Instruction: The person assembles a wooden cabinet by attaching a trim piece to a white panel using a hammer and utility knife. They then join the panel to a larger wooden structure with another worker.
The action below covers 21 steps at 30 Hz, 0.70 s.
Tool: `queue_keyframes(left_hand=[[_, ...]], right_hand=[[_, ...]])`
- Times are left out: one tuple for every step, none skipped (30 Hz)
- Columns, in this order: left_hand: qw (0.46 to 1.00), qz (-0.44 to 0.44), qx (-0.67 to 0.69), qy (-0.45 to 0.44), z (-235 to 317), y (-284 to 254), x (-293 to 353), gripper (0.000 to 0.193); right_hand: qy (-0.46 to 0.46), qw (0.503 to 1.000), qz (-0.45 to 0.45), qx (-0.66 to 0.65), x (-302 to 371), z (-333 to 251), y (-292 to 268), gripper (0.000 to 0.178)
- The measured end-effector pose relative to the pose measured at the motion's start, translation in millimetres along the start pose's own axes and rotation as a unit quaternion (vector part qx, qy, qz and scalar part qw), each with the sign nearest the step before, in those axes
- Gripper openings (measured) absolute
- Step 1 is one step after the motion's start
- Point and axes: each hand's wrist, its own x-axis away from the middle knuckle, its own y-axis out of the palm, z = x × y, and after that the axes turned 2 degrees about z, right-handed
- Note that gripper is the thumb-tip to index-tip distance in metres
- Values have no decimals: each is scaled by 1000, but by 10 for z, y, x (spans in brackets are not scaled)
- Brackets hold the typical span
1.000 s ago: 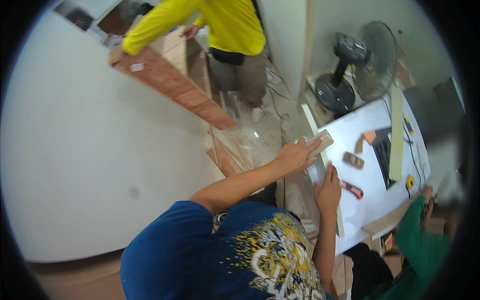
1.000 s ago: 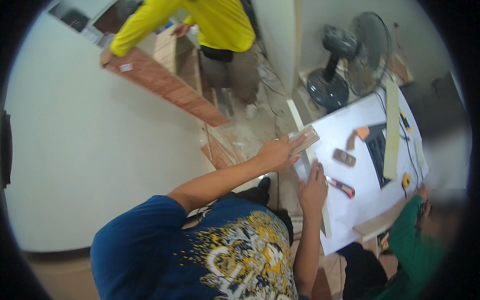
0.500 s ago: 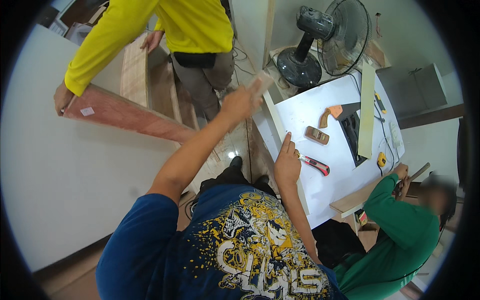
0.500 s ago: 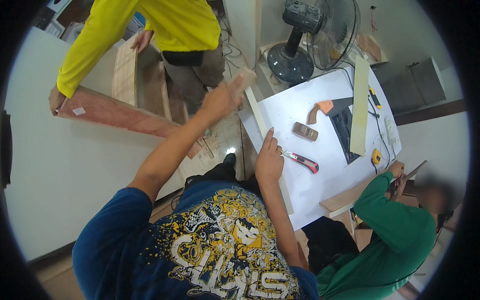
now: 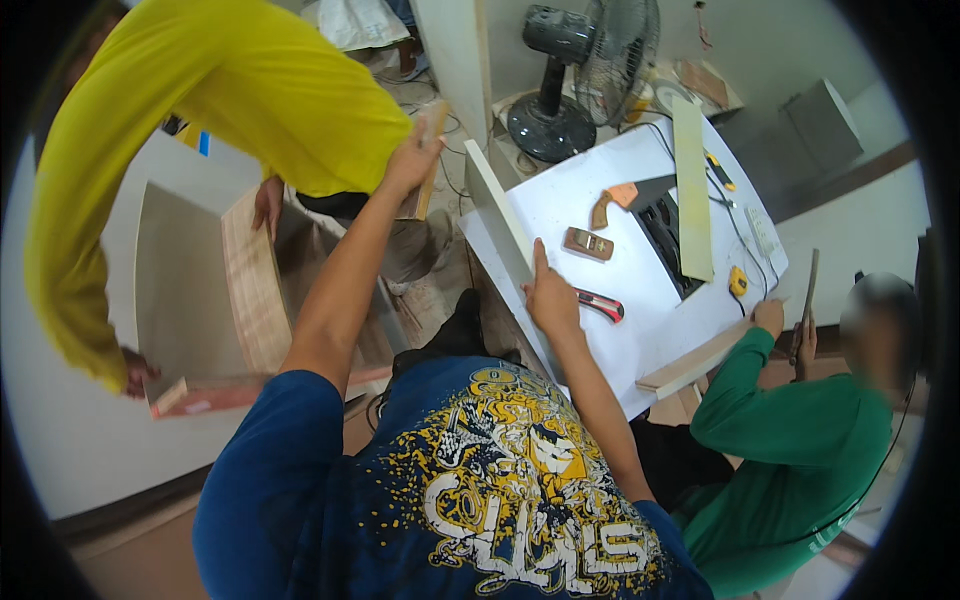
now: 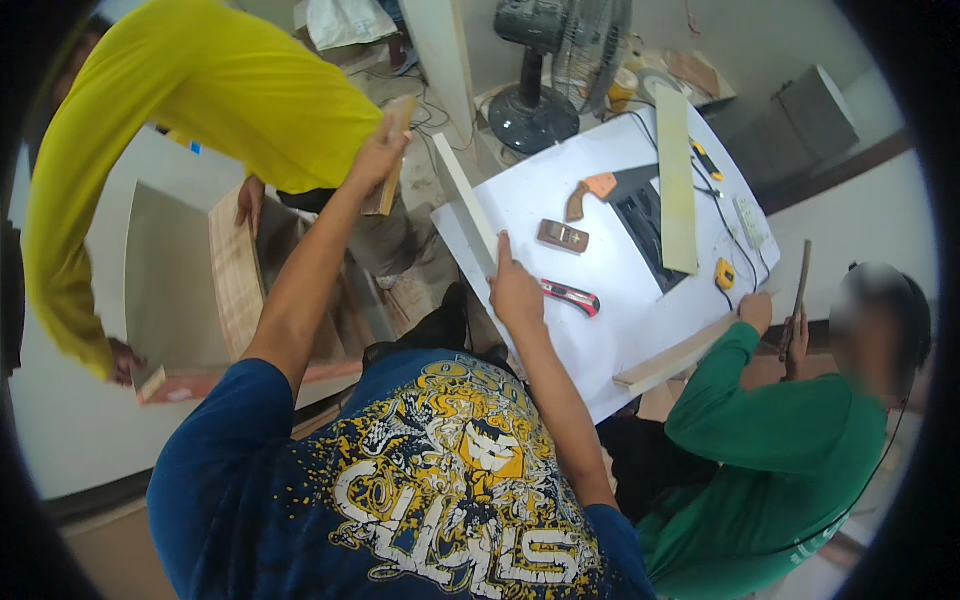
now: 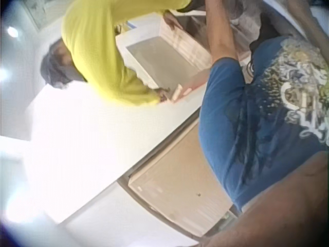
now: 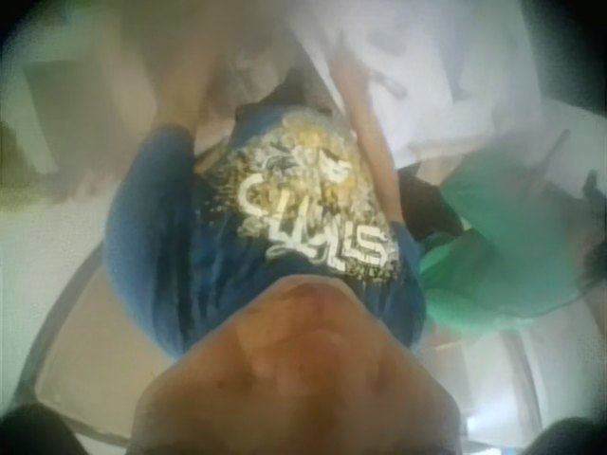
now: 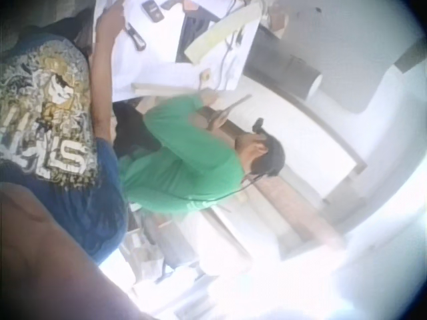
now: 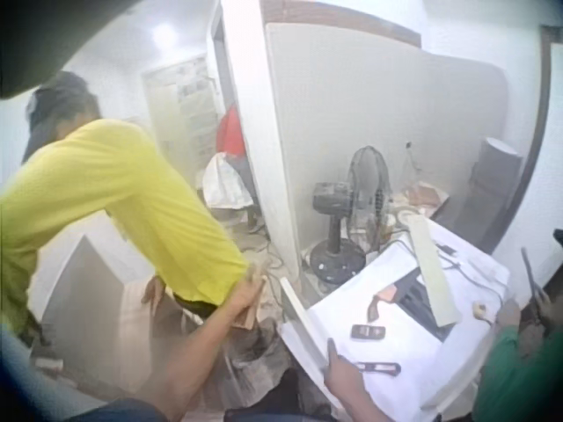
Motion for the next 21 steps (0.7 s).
queue_keyframes(left_hand=[[996, 1, 87, 5, 128, 139, -41, 91], [985, 16, 171, -6, 201, 156, -93, 94], [987, 6, 160, -14, 226, 178, -173, 96], [988, -4, 155, -15, 151, 251, -219, 99], [988, -15, 151, -16, 48, 323, -266, 101], [988, -17, 153, -17, -192, 394, -279, 101], [987, -33, 158, -7, -288, 575, -301, 101], [992, -56, 109, -20, -234, 766, -272, 102], [995, -72, 55, -30, -199, 923, -221, 104], [996, -83, 29, 2, -281, 1205, -215, 105], [994, -98, -1, 39, -298, 1490, -211, 107], [989, -131, -41, 56, -119, 1674, -112, 109], [983, -150, -79, 66, 53, 1759, 18, 110], [978, -168, -101, 76, 157, 1830, 87, 110], [971, -186, -125, 85, 245, 1911, 154, 110], [963, -206, -149, 94, 312, 2000, 228, 110], [964, -193, -150, 105, 280, 2105, 268, 110], [965, -181, -152, 117, 250, 2214, 310, 109], [964, -173, -154, 128, 265, 2294, 353, 109], [963, -169, -156, 143, 317, 2327, 395, 108], [958, -172, -149, 173, 305, 2426, 352, 109]], right_hand=[[22, 999, 12, -25, -62, 225, 19, 84], [73, 995, -25, -67, -168, 251, -260, 81], [52, 991, -5, -124, -204, 389, -363, 80], [31, 984, 23, -174, -153, 556, -425, 79], [9, 974, 52, -222, -92, 663, -491, 77], [21, 960, 56, -274, -7, 580, -730, 76], [22, 939, 57, -338, 65, 658, -875, 77], [25, 914, 65, -401, 154, 770, -1012, 78], [20, 882, 73, -465, 217, 848, -1125, 79], [31, 865, 58, -498, 279, 808, -1337, 76], [41, 854, 71, -513, 329, 884, -1396, 75], [52, 843, 83, -529, 366, 970, -1423, 74], [52, 833, 86, -544, 356, 975, -1454, 73], [49, 829, 91, -550, 352, 922, -1499, 70], [54, 831, 94, -545, 349, 901, -1527, 69], [61, 833, 97, -542, 362, 905, -1550, 68], [62, 837, 95, -535, 349, 898, -1547, 67], [55, 836, 102, -536, 354, 881, -1520, 66], [54, 835, 112, -536, 377, 886, -1497, 66], [54, 833, 122, -536, 402, 897, -1470, 66], [53, 832, 131, -536, 429, 908, -1450, 67]])
